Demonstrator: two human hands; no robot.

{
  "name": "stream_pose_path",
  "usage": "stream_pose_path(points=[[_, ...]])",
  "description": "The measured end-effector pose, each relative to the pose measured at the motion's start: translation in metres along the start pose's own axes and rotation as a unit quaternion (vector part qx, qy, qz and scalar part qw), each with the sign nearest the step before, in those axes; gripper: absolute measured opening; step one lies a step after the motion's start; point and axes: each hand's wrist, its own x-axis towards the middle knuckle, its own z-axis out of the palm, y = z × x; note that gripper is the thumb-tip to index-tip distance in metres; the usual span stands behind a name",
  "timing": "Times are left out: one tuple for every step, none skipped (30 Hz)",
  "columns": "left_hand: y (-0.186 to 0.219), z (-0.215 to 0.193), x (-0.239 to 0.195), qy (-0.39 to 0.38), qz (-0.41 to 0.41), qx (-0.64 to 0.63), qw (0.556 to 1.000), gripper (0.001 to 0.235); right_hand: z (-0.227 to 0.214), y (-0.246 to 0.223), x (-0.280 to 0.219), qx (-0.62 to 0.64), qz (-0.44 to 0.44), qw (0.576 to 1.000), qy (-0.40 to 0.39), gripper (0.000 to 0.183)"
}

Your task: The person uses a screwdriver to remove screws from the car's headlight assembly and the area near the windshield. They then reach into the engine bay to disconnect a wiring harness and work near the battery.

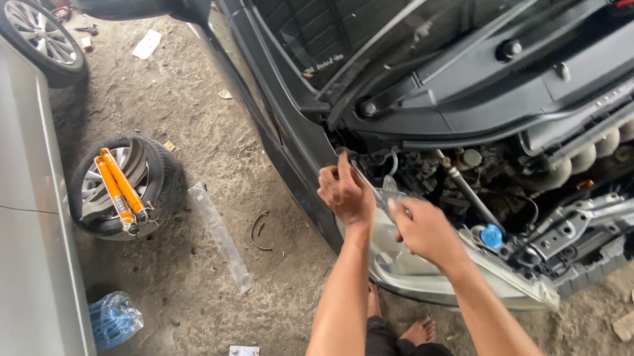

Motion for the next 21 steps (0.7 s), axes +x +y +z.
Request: stream_pose_path(points=[[-0.004, 0.004, -0.003, -0.005, 0.003, -0.001, 1.000, 0.027, -0.002, 0.007, -0.017, 0.003, 0.004, 1.000, 0.001, 0.040], [-0.007, 0.007, -0.005, 0.019, 0.022, 0.010, 1.000, 0.026, -0.004, 0.014, -0.035, 0.167, 0.035, 0.985, -0.022, 0.038], [-0.009, 0.010, -0.007, 0.043, 0.042, 0.021, 0.998, 0.024, -0.007, 0.020, -0.054, 0.327, 0.064, 0.942, -0.044, 0.042], [-0.005, 0.003, -0.010, 0.041, 0.048, 0.018, 0.998, 0.024, -0.015, 0.029, -0.068, 0.333, 0.064, 0.940, -0.040, 0.042], [0.001, -0.004, -0.012, 0.025, 0.050, 0.005, 0.998, 0.024, -0.023, 0.038, -0.082, 0.360, 0.114, 0.923, -0.068, 0.041], [0.008, -0.007, -0.012, 0.014, 0.052, -0.009, 0.998, 0.026, -0.034, 0.047, -0.093, 0.385, 0.159, 0.904, -0.096, 0.047], [0.018, -0.016, -0.022, 0.017, 0.057, -0.013, 0.998, 0.026, -0.043, 0.064, -0.098, 0.388, 0.154, 0.904, -0.093, 0.047], [0.029, -0.026, -0.036, -0.016, 0.069, -0.062, 0.996, 0.027, -0.051, 0.084, -0.106, 0.387, 0.156, 0.901, -0.115, 0.041], [0.039, -0.035, -0.051, -0.050, 0.081, -0.110, 0.989, 0.028, -0.061, 0.105, -0.114, 0.387, 0.159, 0.898, -0.137, 0.039], [0.062, -0.049, -0.070, -0.052, 0.084, -0.111, 0.989, 0.028, -0.060, 0.144, -0.114, 0.389, 0.159, 0.897, -0.135, 0.039], [0.086, -0.063, -0.089, -0.122, 0.062, -0.182, 0.974, 0.030, -0.060, 0.183, -0.114, 0.410, 0.121, 0.899, -0.094, 0.033], [0.112, -0.079, -0.113, -0.192, 0.036, -0.250, 0.948, 0.035, -0.062, 0.224, -0.118, 0.425, 0.087, 0.899, -0.053, 0.028], [0.125, -0.086, -0.155, -0.195, 0.035, -0.252, 0.947, 0.035, -0.072, 0.248, -0.131, 0.425, 0.090, 0.899, -0.051, 0.028], [0.140, -0.085, -0.192, -0.325, -0.090, -0.316, 0.887, 0.047, -0.085, 0.269, -0.136, 0.394, 0.092, 0.914, -0.015, 0.030], [0.154, -0.084, -0.228, -0.445, -0.209, -0.367, 0.790, 0.060, -0.098, 0.291, -0.140, 0.363, 0.093, 0.927, 0.021, 0.034], [0.172, -0.083, -0.259, -0.445, -0.205, -0.370, 0.789, 0.060, -0.111, 0.319, -0.140, 0.364, 0.089, 0.927, 0.025, 0.034], [0.190, -0.082, -0.290, -0.531, -0.292, -0.420, 0.675, 0.046, -0.124, 0.346, -0.139, 0.332, 0.067, 0.940, 0.046, 0.035], [0.204, -0.088, -0.325, -0.605, -0.376, -0.450, 0.538, 0.038, -0.131, 0.376, -0.145, 0.301, 0.053, 0.950, 0.064, 0.036], [0.234, -0.100, -0.326, -0.610, -0.377, -0.447, 0.535, 0.038, -0.155, 0.383, -0.153, 0.304, 0.059, 0.948, 0.067, 0.036], [0.261, -0.108, -0.320, -0.626, -0.364, -0.404, 0.559, 0.039, -0.176, 0.386, -0.155, 0.257, 0.086, 0.962, 0.044, 0.040], [0.288, -0.115, -0.313, -0.640, -0.350, -0.359, 0.582, 0.042, -0.198, 0.389, -0.156, 0.209, 0.113, 0.971, 0.020, 0.045]])
